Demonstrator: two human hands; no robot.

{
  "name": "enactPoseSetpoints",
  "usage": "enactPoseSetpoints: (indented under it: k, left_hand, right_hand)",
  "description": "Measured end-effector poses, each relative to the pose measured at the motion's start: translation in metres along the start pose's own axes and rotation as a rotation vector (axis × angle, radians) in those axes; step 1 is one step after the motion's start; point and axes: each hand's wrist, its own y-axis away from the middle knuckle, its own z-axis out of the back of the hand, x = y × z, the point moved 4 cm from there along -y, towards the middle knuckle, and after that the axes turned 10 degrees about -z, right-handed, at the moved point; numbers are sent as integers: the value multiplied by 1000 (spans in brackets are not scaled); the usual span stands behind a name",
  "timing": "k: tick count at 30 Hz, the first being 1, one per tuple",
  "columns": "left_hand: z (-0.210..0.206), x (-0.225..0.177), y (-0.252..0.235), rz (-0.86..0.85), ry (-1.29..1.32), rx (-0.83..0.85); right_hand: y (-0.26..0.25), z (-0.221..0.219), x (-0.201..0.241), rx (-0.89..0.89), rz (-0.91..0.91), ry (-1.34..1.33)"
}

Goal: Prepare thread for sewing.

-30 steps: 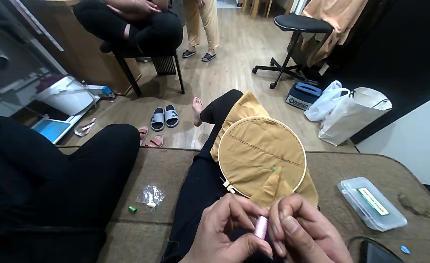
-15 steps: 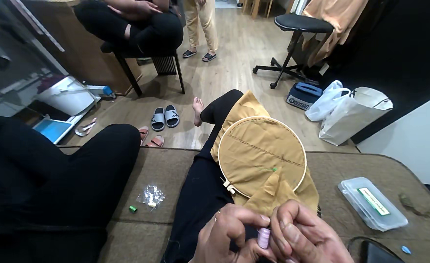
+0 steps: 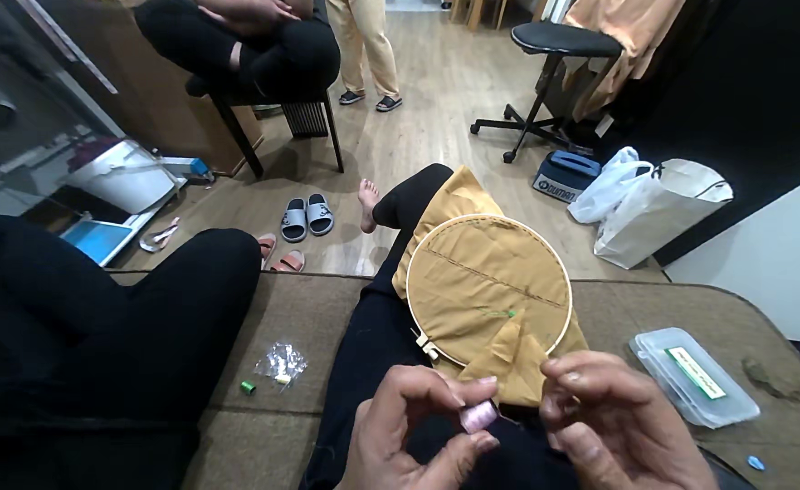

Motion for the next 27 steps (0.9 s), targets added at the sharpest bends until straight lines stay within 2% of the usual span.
enactPoseSetpoints:
  k: [3,7,12,19,27]
  left_hand:
    - [1,-1,0,-12,-26,15]
    - [1,-4,2,-66,-108,26]
    - [5,-9,2,-109,-213,-11]
    - [5,-26,-5,-180,-357,64]
    - [2,-26,-7,-129,-365,94]
  right_hand:
    - [2,-2,2,50,5,156]
    - [4,-12,-1,107,34,142]
    - [5,-10,7,93,137,169]
    - [10,-13,12,33,321,248]
    - [16,-14,17,44,446,382]
